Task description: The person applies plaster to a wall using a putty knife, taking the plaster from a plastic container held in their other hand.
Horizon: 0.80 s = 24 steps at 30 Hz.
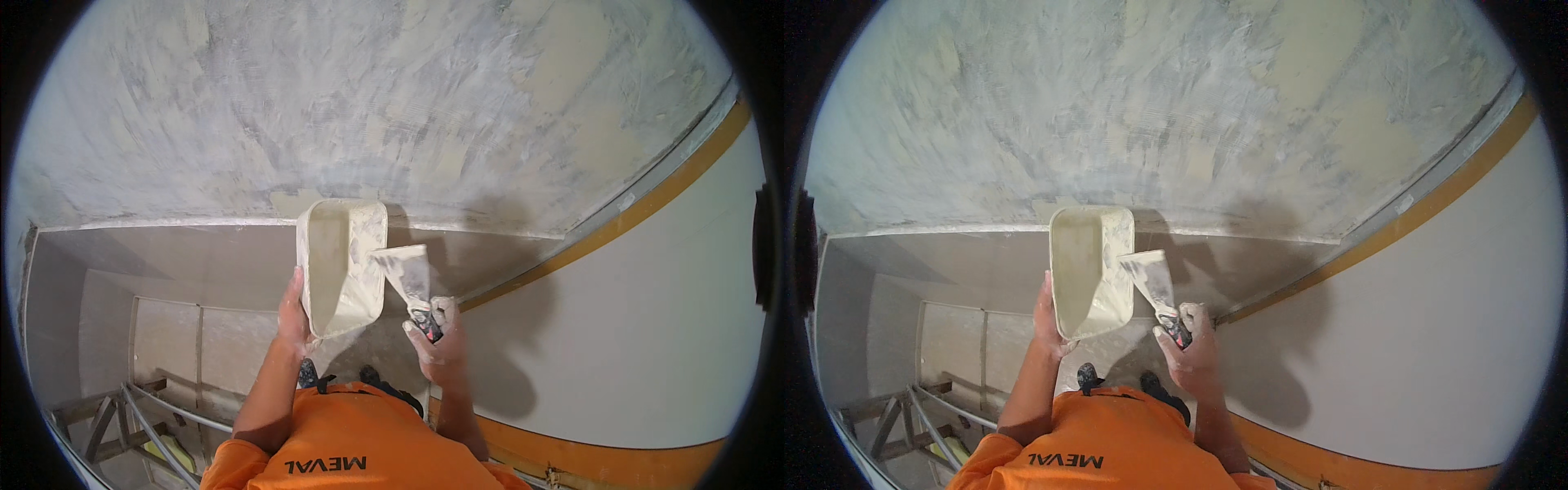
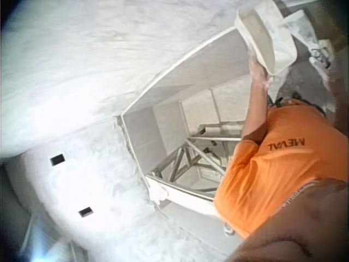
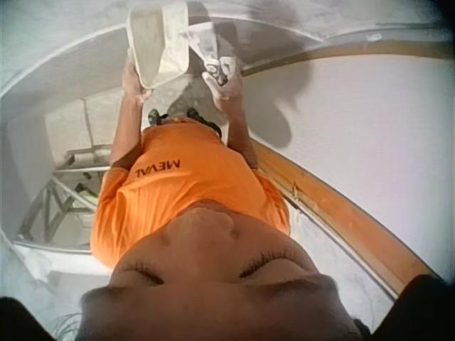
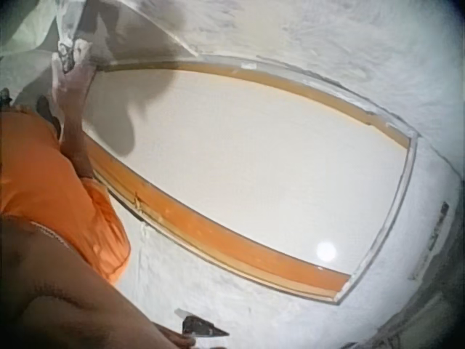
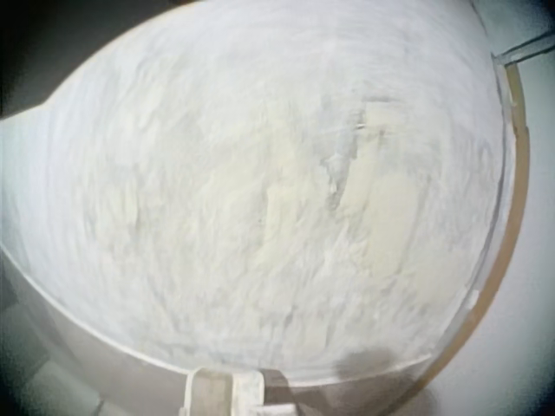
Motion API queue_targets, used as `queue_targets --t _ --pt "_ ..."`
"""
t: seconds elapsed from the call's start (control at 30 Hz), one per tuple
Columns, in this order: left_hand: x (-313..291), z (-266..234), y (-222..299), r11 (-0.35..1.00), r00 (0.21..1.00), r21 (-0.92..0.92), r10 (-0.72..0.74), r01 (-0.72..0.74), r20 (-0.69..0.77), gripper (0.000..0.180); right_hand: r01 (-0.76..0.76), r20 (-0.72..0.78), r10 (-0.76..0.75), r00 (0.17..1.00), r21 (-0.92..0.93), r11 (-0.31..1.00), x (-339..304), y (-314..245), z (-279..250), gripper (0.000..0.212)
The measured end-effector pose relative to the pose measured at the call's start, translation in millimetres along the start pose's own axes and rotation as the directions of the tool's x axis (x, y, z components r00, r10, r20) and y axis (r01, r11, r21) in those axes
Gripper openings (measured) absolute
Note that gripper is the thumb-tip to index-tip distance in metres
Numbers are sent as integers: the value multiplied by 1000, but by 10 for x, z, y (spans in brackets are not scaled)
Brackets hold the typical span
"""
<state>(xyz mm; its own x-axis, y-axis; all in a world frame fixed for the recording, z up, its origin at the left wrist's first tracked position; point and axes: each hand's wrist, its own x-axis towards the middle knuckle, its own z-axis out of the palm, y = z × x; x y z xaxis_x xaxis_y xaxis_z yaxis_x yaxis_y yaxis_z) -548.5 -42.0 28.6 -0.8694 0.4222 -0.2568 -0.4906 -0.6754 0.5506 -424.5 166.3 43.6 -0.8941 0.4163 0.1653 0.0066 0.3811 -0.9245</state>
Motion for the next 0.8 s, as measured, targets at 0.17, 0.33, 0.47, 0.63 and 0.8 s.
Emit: queue_targets --t 0.17,0.33,0.47,0.63,0.8 --pt "97 14 8 999 1000 -51 -1 2 13 61 -44 6 44 999 56 997 -100 -261 204 26" --pt "68 116 49 994 999 -113 -5 10 41 59 179 32 -177 984 -72 981 -28 -163 274 29" --pt "124 79 87 993 996 -76 94 -93 5 58 170 75 -164 984 -75 983 -40 -175 314 37" --pt "-5 -52 254 971 977 -118 211 -208 13 58 218 164 -204 965 -71 973 -1 -352 283 43" --pt "-3 -234 360 953 959 -110 282 -281 -8 59 227 187 -224 957 5 974 50 -497 193 44"
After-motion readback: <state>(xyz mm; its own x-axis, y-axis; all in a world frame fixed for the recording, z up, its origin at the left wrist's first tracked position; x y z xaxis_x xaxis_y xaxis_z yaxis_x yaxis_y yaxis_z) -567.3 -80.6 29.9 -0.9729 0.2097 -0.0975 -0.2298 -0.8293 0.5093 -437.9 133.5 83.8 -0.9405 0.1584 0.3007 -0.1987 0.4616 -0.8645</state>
